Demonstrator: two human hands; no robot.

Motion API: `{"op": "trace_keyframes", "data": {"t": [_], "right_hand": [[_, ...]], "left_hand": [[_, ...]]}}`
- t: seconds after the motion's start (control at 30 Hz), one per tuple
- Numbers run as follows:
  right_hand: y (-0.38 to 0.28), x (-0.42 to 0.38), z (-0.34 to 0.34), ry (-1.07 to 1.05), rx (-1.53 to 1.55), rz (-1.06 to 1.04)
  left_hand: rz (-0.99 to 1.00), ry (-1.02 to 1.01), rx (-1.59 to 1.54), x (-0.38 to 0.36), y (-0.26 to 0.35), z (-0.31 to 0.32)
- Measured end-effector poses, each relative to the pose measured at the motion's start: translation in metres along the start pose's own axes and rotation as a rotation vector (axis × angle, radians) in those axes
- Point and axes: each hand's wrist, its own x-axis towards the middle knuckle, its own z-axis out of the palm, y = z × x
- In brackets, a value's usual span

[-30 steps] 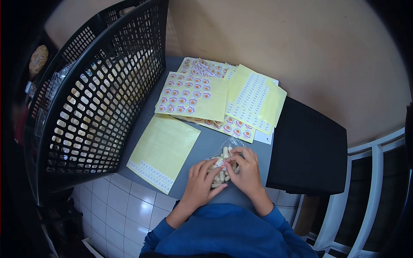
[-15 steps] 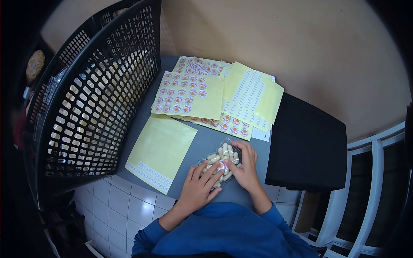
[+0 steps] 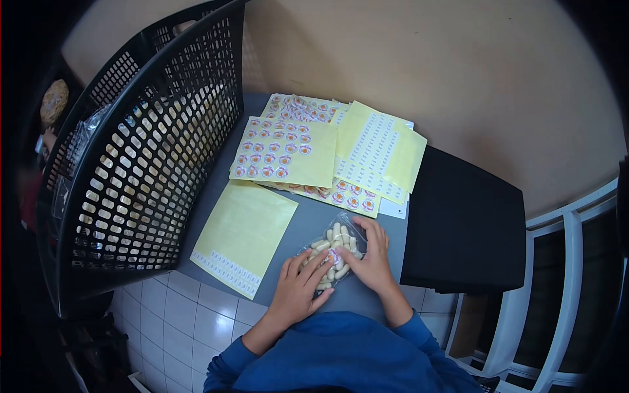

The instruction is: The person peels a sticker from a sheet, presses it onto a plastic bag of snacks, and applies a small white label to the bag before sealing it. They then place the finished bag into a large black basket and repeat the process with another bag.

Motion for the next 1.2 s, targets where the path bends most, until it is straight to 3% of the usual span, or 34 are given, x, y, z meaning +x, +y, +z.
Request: {"op": "trace_keyframes", "data": {"t": [0.47,0.57,0.6,0.67,0.7,0.77,0.8,0.9,0.93,1.03,1.1,1.2], "right_hand": [[0.002,0.005,-0.004,0.029,-0.116,-0.059],[0.054,0.037,-0.027,0.489,0.147,0.049],[0.055,0.052,-0.043,0.528,0.075,0.251],[0.089,0.076,-0.055,0.581,-0.006,0.366],[0.098,0.084,-0.056,0.622,0.014,0.378],[0.078,0.091,-0.061,0.740,-0.121,0.111],[0.058,0.091,-0.060,0.715,-0.080,0.099],[0.013,0.096,-0.034,0.511,-0.048,-0.212],[-0.001,0.097,-0.018,0.356,0.120,-0.276],[-0.052,0.085,0.023,-0.130,0.064,-0.436],[-0.076,0.077,0.046,-0.342,0.098,-0.490],[-0.097,0.063,0.083,-0.505,0.117,-0.589]], "left_hand": [[0.026,0.006,0.034,-0.003,-0.004,-0.001],[0.026,-0.008,0.023,-0.003,-0.003,-0.004],[0.016,-0.026,0.039,-0.001,-0.001,-0.005],[0.012,-0.043,0.054,0.001,0.004,-0.003],[0.021,-0.057,0.080,0.002,0.004,-0.003],[-0.011,-0.056,0.121,0.002,0.003,-0.004],[0.007,-0.061,0.131,0.003,0.004,-0.005],[-0.004,-0.058,0.157,0.002,0.005,-0.001],[-0.010,-0.046,0.136,0.002,0.006,-0.001],[-0.030,-0.012,0.076,-0.006,0.004,0.001],[-0.088,0.123,0.015,-0.019,0.004,-0.004],[-0.384,0.589,0.047,-0.060,-0.014,-0.002]]}}
